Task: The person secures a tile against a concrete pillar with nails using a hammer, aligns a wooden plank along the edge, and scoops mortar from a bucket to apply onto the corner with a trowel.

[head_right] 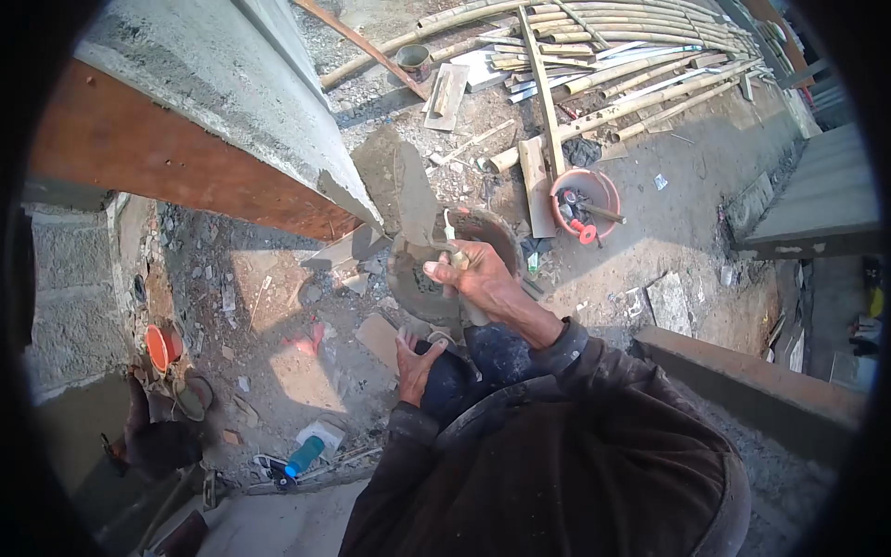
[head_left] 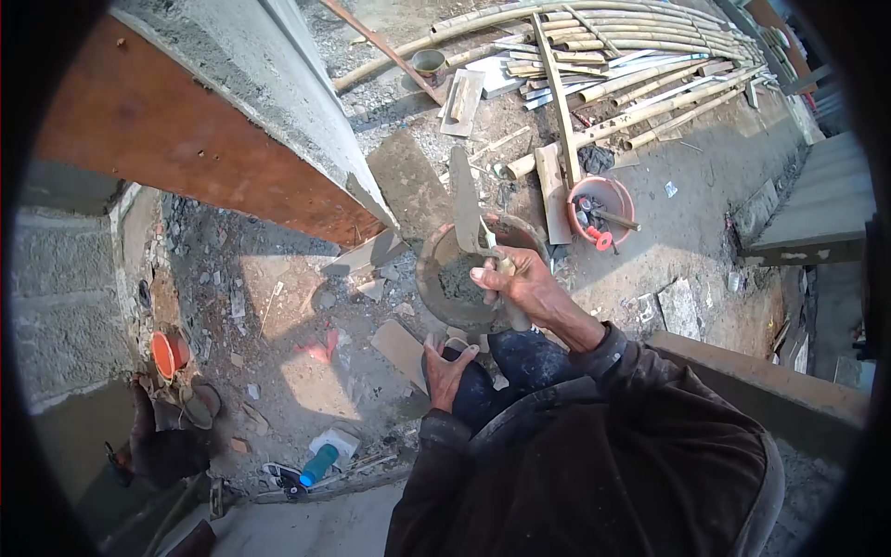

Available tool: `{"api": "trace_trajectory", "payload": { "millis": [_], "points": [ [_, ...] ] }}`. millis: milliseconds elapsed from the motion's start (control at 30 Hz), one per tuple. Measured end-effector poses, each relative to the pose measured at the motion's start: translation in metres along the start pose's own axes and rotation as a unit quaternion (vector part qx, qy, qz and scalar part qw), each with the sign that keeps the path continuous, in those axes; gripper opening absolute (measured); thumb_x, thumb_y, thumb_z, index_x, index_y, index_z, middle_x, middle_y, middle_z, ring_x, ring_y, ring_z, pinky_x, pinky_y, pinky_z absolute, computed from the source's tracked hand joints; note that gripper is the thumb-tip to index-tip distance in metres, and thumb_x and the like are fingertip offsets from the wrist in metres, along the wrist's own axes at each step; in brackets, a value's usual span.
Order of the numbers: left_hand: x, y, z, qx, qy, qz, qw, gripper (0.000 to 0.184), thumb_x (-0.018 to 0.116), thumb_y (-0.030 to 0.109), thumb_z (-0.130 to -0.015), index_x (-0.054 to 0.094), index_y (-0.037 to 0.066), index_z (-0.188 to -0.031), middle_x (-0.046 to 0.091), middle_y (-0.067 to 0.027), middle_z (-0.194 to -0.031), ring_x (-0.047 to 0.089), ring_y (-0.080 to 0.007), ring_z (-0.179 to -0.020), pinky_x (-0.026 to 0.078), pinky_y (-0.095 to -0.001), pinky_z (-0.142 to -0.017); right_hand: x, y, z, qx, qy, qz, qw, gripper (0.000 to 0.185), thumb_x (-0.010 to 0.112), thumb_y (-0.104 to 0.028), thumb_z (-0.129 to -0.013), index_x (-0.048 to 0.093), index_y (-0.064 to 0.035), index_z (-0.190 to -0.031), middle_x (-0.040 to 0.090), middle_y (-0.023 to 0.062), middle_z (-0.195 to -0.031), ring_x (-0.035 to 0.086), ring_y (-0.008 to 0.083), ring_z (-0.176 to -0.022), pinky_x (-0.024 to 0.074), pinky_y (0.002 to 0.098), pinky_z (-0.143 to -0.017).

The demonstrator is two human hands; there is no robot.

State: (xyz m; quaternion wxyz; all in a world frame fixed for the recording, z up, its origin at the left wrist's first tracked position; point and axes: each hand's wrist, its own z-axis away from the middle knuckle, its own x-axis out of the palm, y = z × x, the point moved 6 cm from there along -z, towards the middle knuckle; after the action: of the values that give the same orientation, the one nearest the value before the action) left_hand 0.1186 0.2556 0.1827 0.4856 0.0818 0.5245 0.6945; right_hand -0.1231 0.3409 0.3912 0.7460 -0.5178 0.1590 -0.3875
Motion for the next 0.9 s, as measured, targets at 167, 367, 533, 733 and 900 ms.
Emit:
{"api": "trace_trajectory", "payload": {
  "millis": [167, 367, 533, 733, 900],
  "points": [
    [-0.026, 0.118, 0.068, -0.075, -0.113, 0.316, 0.939, 0.104, 0.097, 0.012, -0.067, 0.032, -0.007, -0.146, 0.054, -0.0215, -0.141, 0.053, -0.0285, -0.133, 0.042, -0.042, -0.116, 0.056, -0.066, 0.067, 0.032, -0.041, -0.061, 0.997, 0.019, 0.073, -0.021, -0.101, 0.066, -0.007, -0.09, 0.061, -0.0039, -0.081, 0.059, 0.0061, -0.079, 0.0483, 0.0264, -0.075],
    [-0.072, 0.187, 0.128, -0.031, 0.184, 0.024, 0.982, 0.072, 0.088, 0.021, -0.078, 0.049, -0.011, -0.13, 0.064, -0.0231, -0.121, 0.064, -0.0303, -0.111, 0.05, -0.0446, -0.096, 0.081, -0.09, 0.1, 0.08, -0.081, -0.124, 0.986, 0.018, 0.076, -0.019, -0.099, 0.065, -0.0078, -0.091, 0.058, -0.0073, -0.084, 0.052, 0.0027, -0.081, 0.044, 0.0241, -0.074],
    [-0.063, 0.237, 0.164, -0.101, 0.234, 0.137, 0.957, 0.046, 0.075, 0.007, -0.083, 0.061, -0.005, -0.124, 0.07, -0.0168, -0.116, 0.067, -0.0246, -0.103, 0.052, -0.0393, -0.092, 0.058, -0.128, 0.096, 0.036, -0.22, 0.011, 0.975, 0.029, 0.075, -0.033, -0.099, 0.065, -0.0057, -0.095, 0.06, -0.0019, -0.08, 0.054, 0.0102, -0.079, 0.0466, 0.0318, -0.076],
    [-0.04, 0.196, 0.203, -0.235, 0.166, 0.188, 0.939, 0.034, 0.068, -0.001, -0.081, 0.069, -0.001, -0.114, 0.074, -0.0064, -0.094, 0.068, -0.0144, -0.078, 0.053, -0.031, -0.061, -0.073, -0.14, 0.093, -0.046, -0.38, 0.578, 0.721, 0.05, 0.069, -0.052, -0.095, 0.07, -0.0034, -0.107, 0.073, 0.0242, -0.086, 0.074, 0.0446, -0.088, 0.0572, 0.0555, -0.075],
    [-0.022, 0.242, 0.221, -0.205, 0.162, 0.19, 0.946, 0.033, 0.071, 0.005, -0.08, 0.07, -0.001, -0.113, 0.074, -0.0051, -0.092, 0.067, -0.0147, -0.075, 0.052, -0.0314, -0.06, -0.081, -0.098, 0.076, -0.164, -0.286, 0.664, 0.671, 0.03, 0.065, -0.026, -0.093, 0.069, -0.001, -0.11, 0.072, 0.0204, -0.098, 0.074, 0.0402, -0.087, 0.057, 0.053, -0.074]
  ]
}}
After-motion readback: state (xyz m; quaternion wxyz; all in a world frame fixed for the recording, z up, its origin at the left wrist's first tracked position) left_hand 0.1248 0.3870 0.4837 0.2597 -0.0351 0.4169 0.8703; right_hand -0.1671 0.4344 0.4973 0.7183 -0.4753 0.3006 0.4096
